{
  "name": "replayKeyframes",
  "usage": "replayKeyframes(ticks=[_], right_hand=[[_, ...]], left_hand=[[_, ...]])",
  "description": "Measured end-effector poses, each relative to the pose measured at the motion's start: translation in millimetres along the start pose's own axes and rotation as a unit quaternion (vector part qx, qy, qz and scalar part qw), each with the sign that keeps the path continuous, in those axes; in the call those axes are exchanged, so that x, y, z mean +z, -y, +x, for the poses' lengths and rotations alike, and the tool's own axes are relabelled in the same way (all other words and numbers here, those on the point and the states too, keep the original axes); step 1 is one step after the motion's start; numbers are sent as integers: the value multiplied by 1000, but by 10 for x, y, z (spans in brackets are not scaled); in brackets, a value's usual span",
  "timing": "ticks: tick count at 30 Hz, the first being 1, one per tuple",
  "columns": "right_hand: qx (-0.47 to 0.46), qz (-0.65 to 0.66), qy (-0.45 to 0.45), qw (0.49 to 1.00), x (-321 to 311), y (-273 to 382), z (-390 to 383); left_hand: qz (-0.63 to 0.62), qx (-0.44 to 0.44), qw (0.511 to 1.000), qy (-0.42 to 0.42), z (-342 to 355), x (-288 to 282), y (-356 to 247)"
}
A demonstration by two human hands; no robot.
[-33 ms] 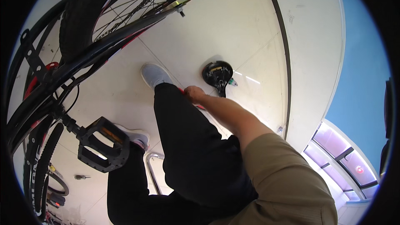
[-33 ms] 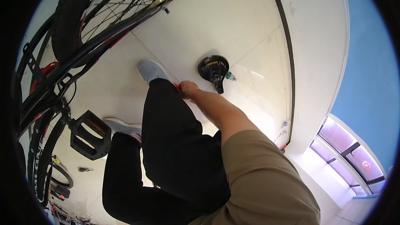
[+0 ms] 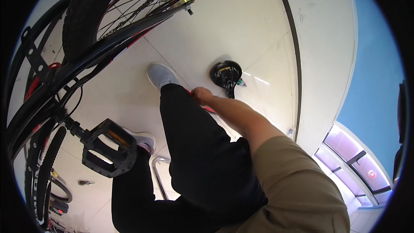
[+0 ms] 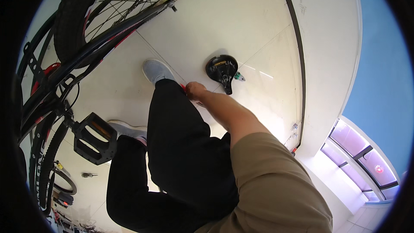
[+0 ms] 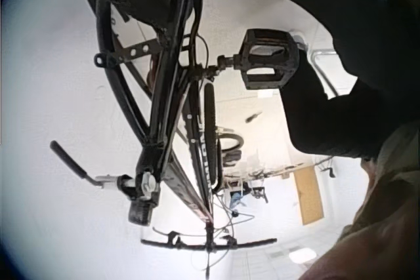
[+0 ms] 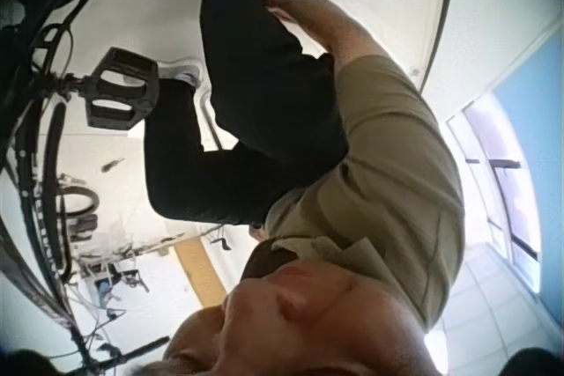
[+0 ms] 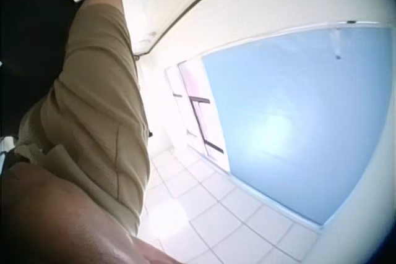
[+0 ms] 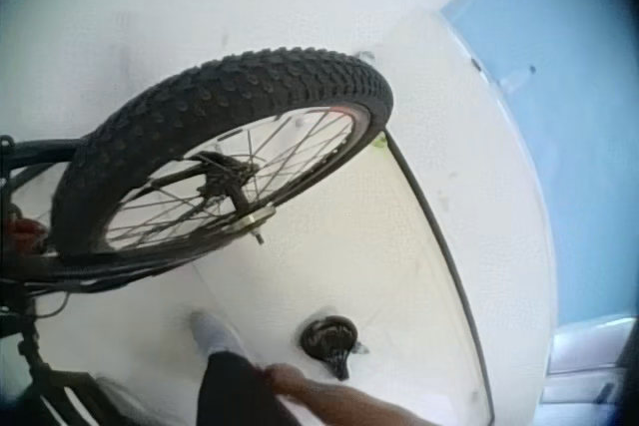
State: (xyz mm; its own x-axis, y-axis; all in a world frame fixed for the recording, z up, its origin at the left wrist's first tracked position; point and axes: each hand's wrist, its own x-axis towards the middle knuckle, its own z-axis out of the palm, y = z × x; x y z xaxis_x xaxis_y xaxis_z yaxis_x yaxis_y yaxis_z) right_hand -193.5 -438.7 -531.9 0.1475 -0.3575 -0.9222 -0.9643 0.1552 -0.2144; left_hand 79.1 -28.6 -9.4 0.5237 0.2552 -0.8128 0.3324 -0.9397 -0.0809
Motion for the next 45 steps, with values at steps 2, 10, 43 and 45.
replayKeyframes(ticks=[2,10,43,45], right_hand=[[1,100,-7,995,22,-35,-29],[31,362,-199,910,-609,194,-306],[-333,756,-206,525,-3573,402,-2736],[-352,752,-199,521,-3545,514,-2968]], left_hand=[[-2,-7,1000,3,6,-75,-41],[-64,-26,997,21,54,-59,73],[-58,87,994,9,-698,707,-476],[-75,106,991,18,-668,700,-410]])
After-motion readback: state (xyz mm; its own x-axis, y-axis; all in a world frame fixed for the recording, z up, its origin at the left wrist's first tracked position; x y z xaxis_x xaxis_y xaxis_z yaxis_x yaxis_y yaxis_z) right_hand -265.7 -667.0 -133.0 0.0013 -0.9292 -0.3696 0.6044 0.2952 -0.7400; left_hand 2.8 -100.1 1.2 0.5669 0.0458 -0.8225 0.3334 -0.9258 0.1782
